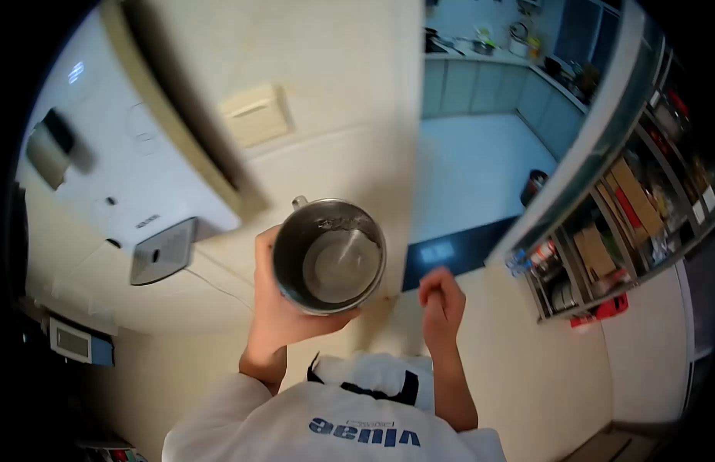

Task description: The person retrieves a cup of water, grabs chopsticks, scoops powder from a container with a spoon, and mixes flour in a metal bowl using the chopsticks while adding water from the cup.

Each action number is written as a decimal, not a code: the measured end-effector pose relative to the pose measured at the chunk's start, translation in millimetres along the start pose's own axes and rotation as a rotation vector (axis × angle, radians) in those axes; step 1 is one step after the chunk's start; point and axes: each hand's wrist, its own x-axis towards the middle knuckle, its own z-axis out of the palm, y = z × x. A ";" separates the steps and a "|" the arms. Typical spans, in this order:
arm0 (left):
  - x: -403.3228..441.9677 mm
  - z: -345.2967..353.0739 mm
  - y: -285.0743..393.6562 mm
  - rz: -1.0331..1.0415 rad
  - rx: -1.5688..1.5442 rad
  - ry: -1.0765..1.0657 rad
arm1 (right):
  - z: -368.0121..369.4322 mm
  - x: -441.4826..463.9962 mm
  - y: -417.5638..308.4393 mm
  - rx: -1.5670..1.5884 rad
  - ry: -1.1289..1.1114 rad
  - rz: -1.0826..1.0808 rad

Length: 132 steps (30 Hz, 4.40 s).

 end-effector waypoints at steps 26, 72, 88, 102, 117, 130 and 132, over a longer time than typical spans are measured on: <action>367.8 468.6 -292.4 -0.216 0.169 -0.189 | -364.0 445.7 198.5 -0.735 -0.254 -0.018; 1369.0 1447.6 -757.8 -0.044 -0.093 -0.541 | -1532.0 1329.2 384.2 -1.827 0.879 0.325; 1495.3 1692.4 -750.4 0.092 -0.170 -0.892 | -1507.1 1371.0 362.2 -1.791 1.179 0.525; 1515.5 1724.2 -751.4 0.080 -0.346 -1.077 | -1523.7 1367.5 370.5 -1.448 1.205 0.734; 1447.2 1628.8 -774.0 -0.020 -0.147 -0.718 | -1521.0 1356.2 397.0 -1.865 1.129 0.787; 1455.7 1551.1 -786.9 -0.230 -0.074 -0.549 | -1471.9 1376.9 319.3 -2.156 1.158 -0.853; 1461.0 1537.2 -797.9 -0.243 -0.105 -0.472 | -1422.0 1453.3 354.5 -1.710 1.106 -1.220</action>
